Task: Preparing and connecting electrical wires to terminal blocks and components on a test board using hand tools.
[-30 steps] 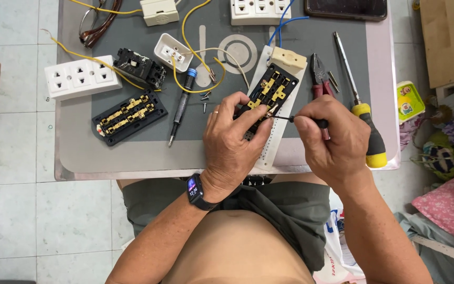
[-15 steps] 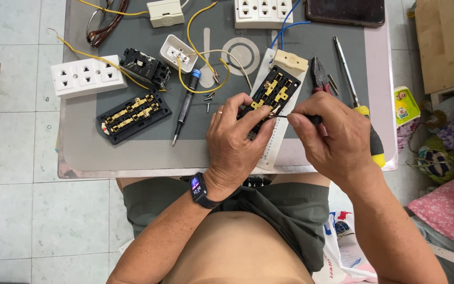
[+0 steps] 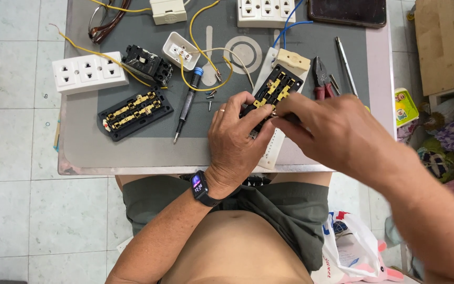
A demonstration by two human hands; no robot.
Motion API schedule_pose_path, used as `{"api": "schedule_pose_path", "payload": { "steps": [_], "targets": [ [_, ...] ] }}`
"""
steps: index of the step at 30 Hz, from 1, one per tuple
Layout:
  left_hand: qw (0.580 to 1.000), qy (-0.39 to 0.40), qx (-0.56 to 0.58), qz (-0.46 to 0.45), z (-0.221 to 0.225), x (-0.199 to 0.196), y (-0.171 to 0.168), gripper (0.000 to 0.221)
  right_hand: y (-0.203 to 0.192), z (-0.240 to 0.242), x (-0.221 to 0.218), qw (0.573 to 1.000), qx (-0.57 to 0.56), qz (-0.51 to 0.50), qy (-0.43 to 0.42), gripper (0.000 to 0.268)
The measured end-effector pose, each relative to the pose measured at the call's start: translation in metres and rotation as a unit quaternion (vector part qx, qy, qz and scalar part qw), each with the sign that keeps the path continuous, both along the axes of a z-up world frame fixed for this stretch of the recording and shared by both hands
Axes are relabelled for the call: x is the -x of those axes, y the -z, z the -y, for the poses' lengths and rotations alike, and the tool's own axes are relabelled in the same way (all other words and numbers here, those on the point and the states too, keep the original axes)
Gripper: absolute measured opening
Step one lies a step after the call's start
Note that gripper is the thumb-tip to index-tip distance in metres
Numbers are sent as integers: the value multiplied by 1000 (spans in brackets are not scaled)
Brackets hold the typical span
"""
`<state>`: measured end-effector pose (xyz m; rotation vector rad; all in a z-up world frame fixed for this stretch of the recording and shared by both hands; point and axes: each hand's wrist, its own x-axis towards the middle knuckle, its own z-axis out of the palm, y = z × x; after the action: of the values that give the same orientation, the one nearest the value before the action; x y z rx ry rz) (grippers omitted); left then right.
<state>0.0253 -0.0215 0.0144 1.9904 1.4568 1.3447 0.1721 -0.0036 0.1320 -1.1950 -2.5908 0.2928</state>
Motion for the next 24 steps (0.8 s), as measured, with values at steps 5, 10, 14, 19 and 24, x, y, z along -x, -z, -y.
{"api": "schedule_pose_path", "payload": {
  "steps": [5, 10, 14, 19, 24],
  "targets": [
    [1000, -14, -2, 24, 1, -1, -6, 19, -20, -14, 13, 977, 82, 197, -15, 14],
    [1000, -20, -15, 12, 0, -2, -3, 18, -17, -24, 5, 961, 40, 272, -8, 28],
    [999, -21, -24, -7, 1, -3, -4, 18, -17, -26, -1, 942, -71, 326, -39, 40],
    [999, -26, -28, -21, 0, -4, -1, 17, -24, -22, 4, 939, -94, 327, -55, 30],
    [998, -34, -41, -23, 0, -5, -2, 18, -19, -25, -4, 939, -84, 324, -75, 37]
  ]
}}
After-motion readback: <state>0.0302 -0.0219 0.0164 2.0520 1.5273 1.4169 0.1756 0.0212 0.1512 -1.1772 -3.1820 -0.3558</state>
